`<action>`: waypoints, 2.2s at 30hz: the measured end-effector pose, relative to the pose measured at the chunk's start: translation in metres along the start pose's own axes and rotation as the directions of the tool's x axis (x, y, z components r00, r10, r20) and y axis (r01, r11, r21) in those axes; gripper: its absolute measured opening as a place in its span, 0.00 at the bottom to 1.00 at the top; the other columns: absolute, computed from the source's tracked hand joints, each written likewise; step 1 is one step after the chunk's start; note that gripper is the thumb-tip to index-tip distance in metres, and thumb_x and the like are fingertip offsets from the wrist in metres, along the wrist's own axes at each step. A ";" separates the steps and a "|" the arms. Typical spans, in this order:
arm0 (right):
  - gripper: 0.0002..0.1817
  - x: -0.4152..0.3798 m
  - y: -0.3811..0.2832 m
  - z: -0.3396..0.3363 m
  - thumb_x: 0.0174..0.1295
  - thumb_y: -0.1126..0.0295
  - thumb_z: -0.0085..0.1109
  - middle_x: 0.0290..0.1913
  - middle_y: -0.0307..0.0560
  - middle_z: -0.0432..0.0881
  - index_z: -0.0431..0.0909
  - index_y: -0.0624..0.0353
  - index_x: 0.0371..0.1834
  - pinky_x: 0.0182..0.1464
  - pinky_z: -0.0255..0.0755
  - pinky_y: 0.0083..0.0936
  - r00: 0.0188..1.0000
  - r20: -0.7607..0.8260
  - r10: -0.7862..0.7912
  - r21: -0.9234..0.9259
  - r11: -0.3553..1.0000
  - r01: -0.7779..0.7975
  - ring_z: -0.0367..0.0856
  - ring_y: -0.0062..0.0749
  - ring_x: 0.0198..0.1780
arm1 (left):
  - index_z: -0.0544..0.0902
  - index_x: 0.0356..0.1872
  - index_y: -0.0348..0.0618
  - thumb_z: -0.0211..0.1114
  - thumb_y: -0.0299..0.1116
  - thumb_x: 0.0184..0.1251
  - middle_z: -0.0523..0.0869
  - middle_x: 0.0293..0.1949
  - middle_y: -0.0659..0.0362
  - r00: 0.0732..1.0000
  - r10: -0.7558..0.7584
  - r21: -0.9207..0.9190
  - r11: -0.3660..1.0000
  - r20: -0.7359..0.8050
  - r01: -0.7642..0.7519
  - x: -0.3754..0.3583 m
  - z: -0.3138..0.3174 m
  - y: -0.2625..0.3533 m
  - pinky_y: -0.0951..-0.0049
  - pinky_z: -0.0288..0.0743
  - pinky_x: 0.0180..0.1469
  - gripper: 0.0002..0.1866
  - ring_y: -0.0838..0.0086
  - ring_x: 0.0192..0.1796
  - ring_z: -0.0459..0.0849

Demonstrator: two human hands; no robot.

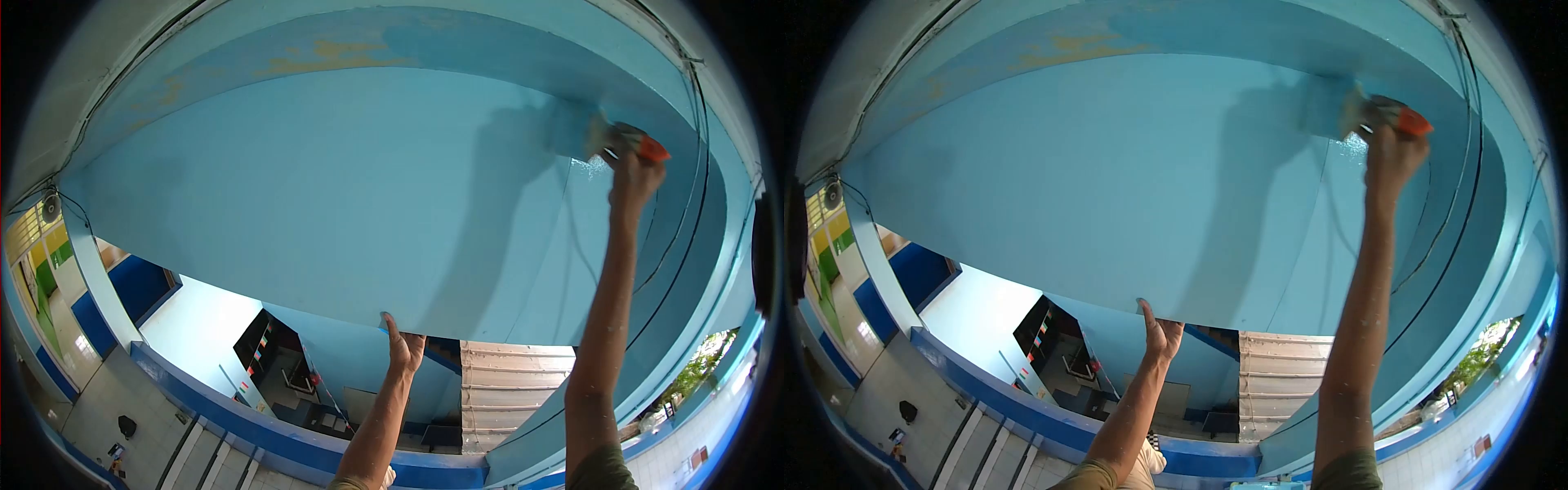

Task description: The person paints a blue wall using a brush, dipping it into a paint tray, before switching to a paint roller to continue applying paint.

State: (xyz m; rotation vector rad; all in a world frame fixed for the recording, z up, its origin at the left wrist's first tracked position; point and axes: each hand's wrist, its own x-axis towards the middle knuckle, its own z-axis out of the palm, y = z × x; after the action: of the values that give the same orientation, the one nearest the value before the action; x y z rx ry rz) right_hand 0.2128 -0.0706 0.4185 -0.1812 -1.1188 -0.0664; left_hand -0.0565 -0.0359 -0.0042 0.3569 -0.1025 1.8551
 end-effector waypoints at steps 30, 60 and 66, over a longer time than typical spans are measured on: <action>0.05 -0.041 -0.004 -0.065 0.58 0.79 0.64 0.35 0.48 0.87 0.85 0.67 0.37 0.39 0.87 0.31 0.973 -0.206 0.106 0.052 0.994 -0.098 0.88 0.32 0.35 | 0.70 0.69 0.50 0.65 0.65 0.65 0.80 0.61 0.63 0.999 0.032 0.090 0.995 0.004 -0.033 -0.008 0.014 0.002 0.65 0.83 0.58 0.40 0.70 0.59 0.81; 0.14 -0.325 -0.073 -0.174 0.67 0.72 0.59 0.52 0.63 0.79 0.76 0.73 0.49 0.62 0.83 0.46 0.071 -0.102 0.992 0.691 0.122 -0.713 0.81 0.52 0.57 | 0.69 0.70 0.50 0.64 0.65 0.65 0.79 0.62 0.64 0.999 0.011 0.059 0.998 -0.034 -0.009 -0.006 0.014 0.004 0.65 0.81 0.58 0.40 0.70 0.61 0.79; 0.15 -0.352 -0.102 -0.236 0.71 0.64 0.49 0.50 0.52 0.83 0.78 0.66 0.46 0.54 0.86 0.43 -0.035 -0.076 0.996 0.602 0.018 -0.798 0.84 0.46 0.50 | 0.64 0.74 0.53 0.66 0.63 0.65 0.75 0.67 0.62 0.999 -0.006 0.052 0.999 0.039 0.004 -0.004 0.007 0.005 0.65 0.77 0.67 0.42 0.69 0.67 0.75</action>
State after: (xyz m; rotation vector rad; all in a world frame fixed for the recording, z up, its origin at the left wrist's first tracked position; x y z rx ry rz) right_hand 0.2537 -0.2260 0.0136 -0.5302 -0.1923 1.3806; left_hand -0.0585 -0.0425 0.0018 0.4291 -0.0797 1.8492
